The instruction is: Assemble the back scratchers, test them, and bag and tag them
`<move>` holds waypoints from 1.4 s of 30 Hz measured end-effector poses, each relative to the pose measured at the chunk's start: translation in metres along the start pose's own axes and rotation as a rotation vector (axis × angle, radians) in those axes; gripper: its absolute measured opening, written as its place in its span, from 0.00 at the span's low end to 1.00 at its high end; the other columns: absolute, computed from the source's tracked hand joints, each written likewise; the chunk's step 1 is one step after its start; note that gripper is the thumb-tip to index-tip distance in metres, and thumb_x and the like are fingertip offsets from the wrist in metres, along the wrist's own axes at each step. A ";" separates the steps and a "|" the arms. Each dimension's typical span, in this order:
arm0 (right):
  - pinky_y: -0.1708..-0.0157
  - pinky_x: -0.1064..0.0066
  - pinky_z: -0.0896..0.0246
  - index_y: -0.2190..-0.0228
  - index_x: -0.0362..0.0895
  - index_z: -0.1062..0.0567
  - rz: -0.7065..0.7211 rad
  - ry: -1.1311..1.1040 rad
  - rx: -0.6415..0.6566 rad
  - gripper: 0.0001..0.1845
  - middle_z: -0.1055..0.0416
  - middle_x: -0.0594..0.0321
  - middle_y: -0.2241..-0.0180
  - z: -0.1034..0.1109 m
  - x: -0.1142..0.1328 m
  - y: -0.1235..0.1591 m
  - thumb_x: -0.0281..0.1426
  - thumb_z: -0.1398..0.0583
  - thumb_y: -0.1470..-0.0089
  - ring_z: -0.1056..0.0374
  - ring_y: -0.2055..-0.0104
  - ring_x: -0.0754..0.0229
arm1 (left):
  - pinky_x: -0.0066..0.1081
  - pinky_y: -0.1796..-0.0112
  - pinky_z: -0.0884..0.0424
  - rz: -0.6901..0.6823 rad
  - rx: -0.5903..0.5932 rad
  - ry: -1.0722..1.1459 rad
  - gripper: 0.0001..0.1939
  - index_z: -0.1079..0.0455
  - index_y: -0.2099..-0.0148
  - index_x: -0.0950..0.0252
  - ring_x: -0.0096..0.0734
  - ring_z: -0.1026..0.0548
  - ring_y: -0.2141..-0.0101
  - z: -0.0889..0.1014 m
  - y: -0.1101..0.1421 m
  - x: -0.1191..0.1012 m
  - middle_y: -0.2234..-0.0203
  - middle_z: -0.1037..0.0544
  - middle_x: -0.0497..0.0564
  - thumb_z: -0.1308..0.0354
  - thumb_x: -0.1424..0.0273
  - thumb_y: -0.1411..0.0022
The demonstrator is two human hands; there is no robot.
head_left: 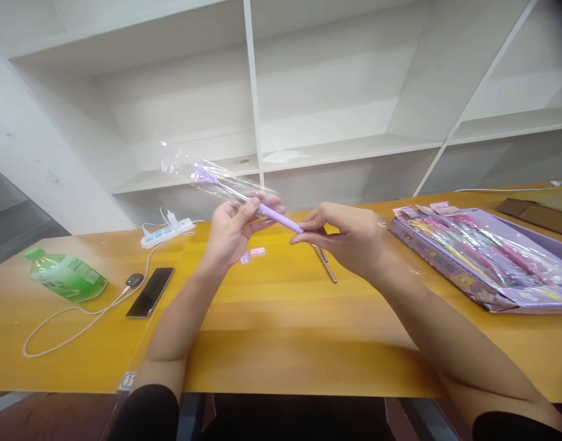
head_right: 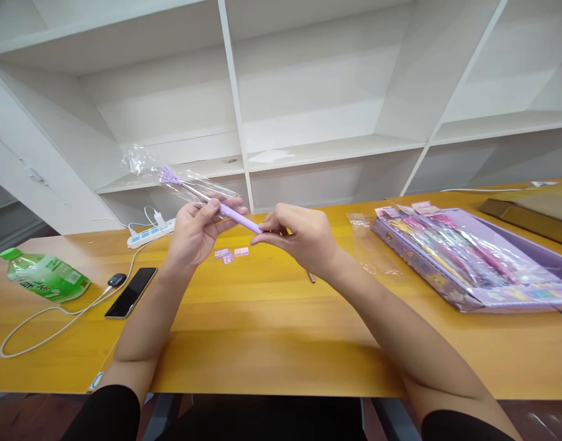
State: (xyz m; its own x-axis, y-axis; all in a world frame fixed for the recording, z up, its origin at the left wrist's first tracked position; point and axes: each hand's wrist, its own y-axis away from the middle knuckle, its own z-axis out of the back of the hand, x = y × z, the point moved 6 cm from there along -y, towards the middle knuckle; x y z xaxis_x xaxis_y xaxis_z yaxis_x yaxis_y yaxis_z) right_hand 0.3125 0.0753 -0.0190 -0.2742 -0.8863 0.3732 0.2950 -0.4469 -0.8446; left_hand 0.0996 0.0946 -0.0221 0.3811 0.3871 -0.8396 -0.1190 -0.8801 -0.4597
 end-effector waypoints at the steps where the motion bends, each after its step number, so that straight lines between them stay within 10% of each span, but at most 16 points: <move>1: 0.69 0.61 0.28 0.71 0.50 0.20 0.038 0.031 -0.010 0.20 0.17 0.57 0.68 -0.001 0.003 0.000 0.50 0.28 0.36 0.23 0.69 0.55 | 0.52 0.44 0.15 0.023 0.019 0.006 0.21 0.22 0.54 0.66 0.53 0.11 0.51 -0.004 0.002 0.004 0.54 0.11 0.61 0.21 0.57 0.37; 9: 0.62 0.64 0.26 0.57 0.52 0.14 0.241 0.195 -0.046 0.11 0.14 0.58 0.59 -0.004 0.019 0.003 0.32 0.38 0.25 0.19 0.60 0.57 | 0.51 0.44 0.16 0.086 0.062 0.015 0.22 0.21 0.52 0.67 0.51 0.12 0.49 -0.012 0.007 0.013 0.53 0.11 0.62 0.20 0.58 0.38; 22: 0.73 0.68 0.34 0.57 0.49 0.21 0.289 0.300 -0.164 0.05 0.26 0.61 0.60 0.001 0.022 0.004 0.31 0.30 0.31 0.36 0.73 0.66 | 0.49 0.43 0.17 0.185 0.122 -0.066 0.25 0.21 0.50 0.67 0.52 0.11 0.50 -0.012 0.009 0.023 0.52 0.12 0.61 0.23 0.53 0.35; 29: 0.60 0.60 0.21 0.39 0.52 0.27 0.429 0.226 0.045 0.29 0.31 0.53 0.47 -0.003 0.006 0.001 0.46 0.28 0.34 0.25 0.55 0.54 | 0.39 0.54 0.13 0.149 0.115 -0.061 0.24 0.21 0.52 0.69 0.47 0.10 0.56 -0.009 0.007 0.004 0.56 0.11 0.61 0.21 0.55 0.37; 35: 0.62 0.63 0.28 0.55 0.53 0.20 0.629 0.268 -0.142 0.10 0.22 0.62 0.56 0.004 0.011 0.006 0.25 0.31 0.33 0.26 0.60 0.59 | 0.39 0.59 0.12 0.207 0.184 -0.078 0.22 0.22 0.53 0.69 0.48 0.11 0.58 -0.005 0.005 0.004 0.57 0.11 0.63 0.22 0.57 0.37; 42: 0.54 0.57 0.27 0.58 0.50 0.22 0.742 0.304 -0.004 0.13 0.14 0.62 0.49 0.002 0.024 0.008 0.21 0.30 0.38 0.21 0.51 0.53 | 0.35 0.61 0.14 0.267 0.254 -0.119 0.18 0.19 0.53 0.69 0.40 0.13 0.62 -0.007 0.006 0.013 0.62 0.13 0.59 0.26 0.58 0.31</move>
State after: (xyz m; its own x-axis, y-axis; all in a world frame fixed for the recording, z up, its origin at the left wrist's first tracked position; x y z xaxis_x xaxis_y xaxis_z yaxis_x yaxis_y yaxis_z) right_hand 0.3098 0.0500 -0.0160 -0.2454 -0.8797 -0.4073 0.4955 0.2473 -0.8327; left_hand 0.1102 0.0922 -0.0335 0.1984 0.1962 -0.9603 -0.4283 -0.8639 -0.2650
